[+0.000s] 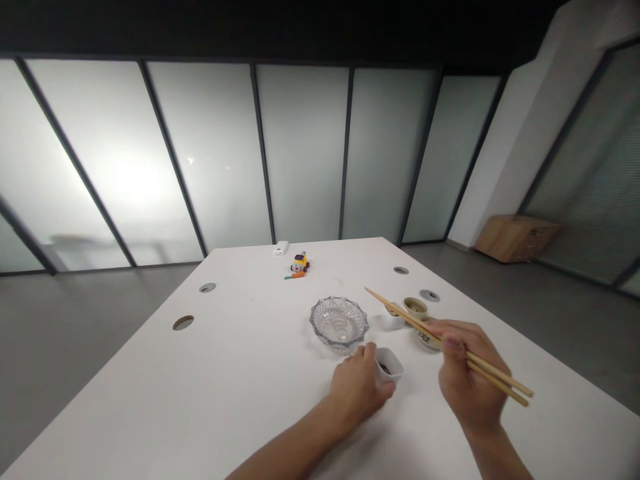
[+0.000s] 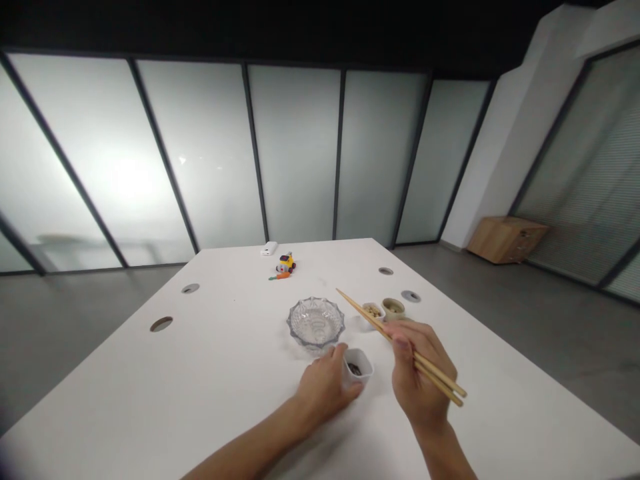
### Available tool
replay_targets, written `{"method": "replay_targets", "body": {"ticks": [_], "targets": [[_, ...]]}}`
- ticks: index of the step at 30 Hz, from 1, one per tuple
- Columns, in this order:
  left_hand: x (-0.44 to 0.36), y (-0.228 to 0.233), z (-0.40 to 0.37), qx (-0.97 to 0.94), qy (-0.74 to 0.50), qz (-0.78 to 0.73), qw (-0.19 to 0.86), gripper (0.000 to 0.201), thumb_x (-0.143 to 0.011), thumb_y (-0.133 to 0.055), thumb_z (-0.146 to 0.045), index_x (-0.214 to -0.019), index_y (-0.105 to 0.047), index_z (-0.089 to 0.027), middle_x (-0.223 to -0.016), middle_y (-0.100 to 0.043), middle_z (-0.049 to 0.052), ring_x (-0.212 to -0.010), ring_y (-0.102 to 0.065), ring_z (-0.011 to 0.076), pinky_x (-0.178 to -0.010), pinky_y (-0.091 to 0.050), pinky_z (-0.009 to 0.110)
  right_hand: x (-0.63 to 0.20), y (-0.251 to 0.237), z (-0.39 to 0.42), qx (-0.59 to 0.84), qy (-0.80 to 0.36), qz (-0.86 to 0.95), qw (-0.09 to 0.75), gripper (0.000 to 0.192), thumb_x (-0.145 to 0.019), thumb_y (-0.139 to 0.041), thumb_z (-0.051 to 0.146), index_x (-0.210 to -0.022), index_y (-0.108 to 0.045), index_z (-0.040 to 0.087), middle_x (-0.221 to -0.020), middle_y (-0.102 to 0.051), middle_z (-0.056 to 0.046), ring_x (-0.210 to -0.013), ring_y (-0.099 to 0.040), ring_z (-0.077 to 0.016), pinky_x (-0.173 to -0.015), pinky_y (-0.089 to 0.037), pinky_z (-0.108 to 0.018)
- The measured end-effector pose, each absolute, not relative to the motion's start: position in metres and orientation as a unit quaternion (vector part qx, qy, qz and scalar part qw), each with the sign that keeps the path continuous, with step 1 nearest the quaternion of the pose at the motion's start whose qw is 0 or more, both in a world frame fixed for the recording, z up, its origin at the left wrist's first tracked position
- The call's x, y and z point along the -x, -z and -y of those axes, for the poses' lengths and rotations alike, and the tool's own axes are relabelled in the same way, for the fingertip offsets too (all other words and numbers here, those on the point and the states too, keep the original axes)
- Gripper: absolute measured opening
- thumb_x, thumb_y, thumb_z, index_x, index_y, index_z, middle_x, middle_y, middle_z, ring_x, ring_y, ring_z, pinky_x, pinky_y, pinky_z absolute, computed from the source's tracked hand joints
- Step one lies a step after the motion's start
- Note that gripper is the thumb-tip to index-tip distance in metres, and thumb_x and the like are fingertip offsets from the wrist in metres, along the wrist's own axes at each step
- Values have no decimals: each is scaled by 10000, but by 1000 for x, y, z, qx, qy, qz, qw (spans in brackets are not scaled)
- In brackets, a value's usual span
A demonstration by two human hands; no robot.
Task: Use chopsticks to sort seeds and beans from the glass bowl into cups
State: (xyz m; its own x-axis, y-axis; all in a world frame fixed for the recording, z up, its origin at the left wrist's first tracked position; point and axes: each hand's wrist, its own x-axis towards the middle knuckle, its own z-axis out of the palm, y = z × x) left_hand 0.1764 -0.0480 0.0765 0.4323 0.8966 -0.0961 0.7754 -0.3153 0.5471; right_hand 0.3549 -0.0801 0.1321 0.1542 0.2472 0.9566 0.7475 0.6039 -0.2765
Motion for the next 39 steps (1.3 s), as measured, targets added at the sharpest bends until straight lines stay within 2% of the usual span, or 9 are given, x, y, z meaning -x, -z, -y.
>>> {"method": "replay_targets", "body": {"ticks": [3, 11, 20, 25, 27, 30, 32, 35, 39], "targets": [[-215, -78, 39, -814, -117, -519, 234, 619, -1003, -784, -414, -1538, -579, -180, -1539, -646, 194, -1276, -760, 410, -1058, -627, 475, -358, -132, 92, 399, 194, 630, 637, 285, -1169, -590, 274, -960, -776, 221, -938, -791, -38, -865, -773, -197, -824, -630, -343], [-272, -66, 5, -791, -135, -562, 203, 589, -1067, -748, -380, -1575, -525, -184, -1525, -632, 188, -1265, -774, 369, -1033, -631, 435, -376, -129, 110, 423, 193, 616, 636, 294, -1169, -594, 298, -968, -800, 239, -928, -801, -28, -850, -779, -196, -783, -629, -328], [-280, -62, -9, -788, -147, -568, 184, 553, -1098, -734, -328, -1595, -504, -251, -1507, -665, 167, -1246, -790, 346, -1040, -635, 441, -378, -119, 99, 425, 199, 589, 657, 322, -1188, -572, 345, -970, -785, 239, -938, -791, -38, -861, -779, -208, -784, -634, -344], [-277, -55, 1, -797, -163, -553, 181, 666, -1110, -711, -351, -1693, -416, -221, -1535, -648, 191, -1258, -780, 345, -1029, -646, 430, -365, -115, 80, 407, 196, 595, 665, 266, -1178, -586, 308, -1012, -782, 240, -976, -773, -49, -916, -773, -222, -844, -655, -378], [-264, -49, 15, -817, -165, -526, 168, 593, -1121, -665, -357, -1665, -468, -225, -1549, -641, 179, -1265, -769, 341, -1034, -644, 430, -356, -107, 65, 390, 193, 617, 656, 220, -1164, -608, 284, -1053, -793, 240, -1021, -762, -64, -961, -773, -236, -889, -666, -408], [-221, -36, 43, -856, -149, -467, 163, 535, -1063, -683, -342, -1582, -574, -274, -1470, -702, 133, -1273, -749, 350, -1034, -641, 439, -340, -87, 37, 374, 158, 719, 564, 219, -1163, -587, 247, -1159, -805, 230, -1149, -748, -112, -1068, -773, -255, -915, -684, -415], [-180, -28, 56, -855, -145, -459, 194, 430, -1013, -710, -344, -1437, -671, -284, -1393, -747, 103, -1266, -742, 332, -1104, -608, 436, -327, -72, 16, 399, 120, 809, 415, 261, -1173, -541, 226, -1194, -801, 221, -1235, -733, -146, -1175, -750, -273, -963, -683, -425], [-118, -22, 53, -772, -249, -541, 223, 248, -1016, -635, -327, -1246, -704, -263, -1310, -754, 92, -1223, -735, 292, -1123, -594, 424, -310, -54, -12, 397, 86, 849, 336, 191, -1122, -638, 196, -1060, -817, 224, -1233, -752, -136, -1180, -753, -284, -965, -690, -422], [-78, -28, 11, -621, -376, -622, 294, 473, -1104, -549, -432, -1481, -587, -149, -1502, -673, 210, -1331, -707, 302, -1079, -618, 410, -300, -40, -31, 421, 52, 864, 270, 109, -1091, -728, 250, -1049, -818, 206, -1227, -773, -141, -1187, -758, -303, -985, -699, -454]]}}
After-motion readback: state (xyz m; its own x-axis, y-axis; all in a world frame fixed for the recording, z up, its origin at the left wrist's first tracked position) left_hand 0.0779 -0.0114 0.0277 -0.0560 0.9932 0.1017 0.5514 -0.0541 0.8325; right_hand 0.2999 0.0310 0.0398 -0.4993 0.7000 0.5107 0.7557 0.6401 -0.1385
